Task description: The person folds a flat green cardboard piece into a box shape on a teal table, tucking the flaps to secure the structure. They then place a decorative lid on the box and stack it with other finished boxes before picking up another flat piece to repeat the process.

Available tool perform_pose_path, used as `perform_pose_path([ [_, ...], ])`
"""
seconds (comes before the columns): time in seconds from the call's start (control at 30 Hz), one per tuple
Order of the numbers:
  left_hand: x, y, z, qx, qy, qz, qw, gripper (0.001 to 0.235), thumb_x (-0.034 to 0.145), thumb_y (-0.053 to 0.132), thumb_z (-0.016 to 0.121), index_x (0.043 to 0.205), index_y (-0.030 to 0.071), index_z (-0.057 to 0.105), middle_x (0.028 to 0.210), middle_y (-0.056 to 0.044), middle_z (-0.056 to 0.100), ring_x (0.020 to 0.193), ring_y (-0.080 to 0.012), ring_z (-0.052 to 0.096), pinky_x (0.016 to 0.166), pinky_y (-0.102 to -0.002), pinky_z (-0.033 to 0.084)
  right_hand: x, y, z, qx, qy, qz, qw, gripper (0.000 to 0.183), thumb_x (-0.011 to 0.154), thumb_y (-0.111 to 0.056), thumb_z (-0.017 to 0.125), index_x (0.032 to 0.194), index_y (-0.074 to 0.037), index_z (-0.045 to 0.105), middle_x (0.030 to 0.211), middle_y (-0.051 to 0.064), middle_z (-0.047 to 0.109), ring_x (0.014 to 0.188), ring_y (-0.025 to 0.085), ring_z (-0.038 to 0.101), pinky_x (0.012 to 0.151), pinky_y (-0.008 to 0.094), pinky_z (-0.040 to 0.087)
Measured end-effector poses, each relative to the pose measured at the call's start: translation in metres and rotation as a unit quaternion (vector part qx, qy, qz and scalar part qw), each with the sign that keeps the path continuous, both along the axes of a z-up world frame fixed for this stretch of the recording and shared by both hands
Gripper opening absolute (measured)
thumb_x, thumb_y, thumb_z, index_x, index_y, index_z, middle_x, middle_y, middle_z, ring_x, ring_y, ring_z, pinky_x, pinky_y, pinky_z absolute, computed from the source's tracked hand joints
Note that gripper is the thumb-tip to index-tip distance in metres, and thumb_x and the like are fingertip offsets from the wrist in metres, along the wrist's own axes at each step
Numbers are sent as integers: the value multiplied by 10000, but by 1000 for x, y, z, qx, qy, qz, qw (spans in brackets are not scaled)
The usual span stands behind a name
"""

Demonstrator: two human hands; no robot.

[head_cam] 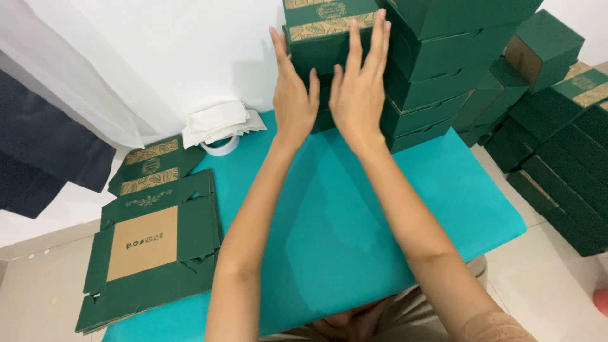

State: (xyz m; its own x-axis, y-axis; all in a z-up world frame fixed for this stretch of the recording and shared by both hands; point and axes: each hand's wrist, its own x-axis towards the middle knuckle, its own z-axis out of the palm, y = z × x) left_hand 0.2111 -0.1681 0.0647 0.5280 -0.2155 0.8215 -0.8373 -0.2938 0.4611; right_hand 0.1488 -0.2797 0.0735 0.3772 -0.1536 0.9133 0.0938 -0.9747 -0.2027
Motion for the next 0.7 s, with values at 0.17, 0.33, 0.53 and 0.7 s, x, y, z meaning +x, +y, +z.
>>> perform_pose_path([
  [0.17, -2, -9, -2, 3, -14, 35, 999, 754, 1145, 178, 498, 1629, 257, -74, 1736, -66, 119, 1348, -322, 673, 781, -363, 553, -1, 11, -4, 22, 6, 28, 999, 580, 1194, -170, 500, 1635, -162, 122, 1676, 100, -7, 1598, 380, 141, 1303, 525, 503],
  [0.33, 14, -9, -7, -5, -59, 86, 995, 728, 1165, 159, 521, 1623, 272, -33, 1660, -57, 269, 1253, -247, 691, 687, -312, 568, 11, 2, -14, 32, 70, 77, 994, 678, 1158, -112, 552, 1641, -171, 80, 1683, 75, -22, 1597, 398, 98, 1104, 481, 627],
  [0.53, 25, -4, -12, 18, -66, 90, 994, 632, 1170, 115, 485, 1616, 259, 61, 1592, -59, 343, 1026, -227, 657, 661, -317, 466, 22, -10, -23, 29, 118, 115, 986, 747, 1173, -142, 573, 1630, -202, -14, 1682, 37, -36, 1598, 405, 186, 921, 464, 665],
  [0.7, 51, -6, -26, 14, -32, 43, 998, 545, 1160, 141, 442, 1588, 193, 108, 1572, -94, 316, 1170, -276, 637, 729, -366, 518, 33, -14, -34, 7, 139, 120, 983, 711, 1164, -161, 563, 1620, -166, 18, 1657, 71, -39, 1566, 389, 174, 1210, 561, 499],
])
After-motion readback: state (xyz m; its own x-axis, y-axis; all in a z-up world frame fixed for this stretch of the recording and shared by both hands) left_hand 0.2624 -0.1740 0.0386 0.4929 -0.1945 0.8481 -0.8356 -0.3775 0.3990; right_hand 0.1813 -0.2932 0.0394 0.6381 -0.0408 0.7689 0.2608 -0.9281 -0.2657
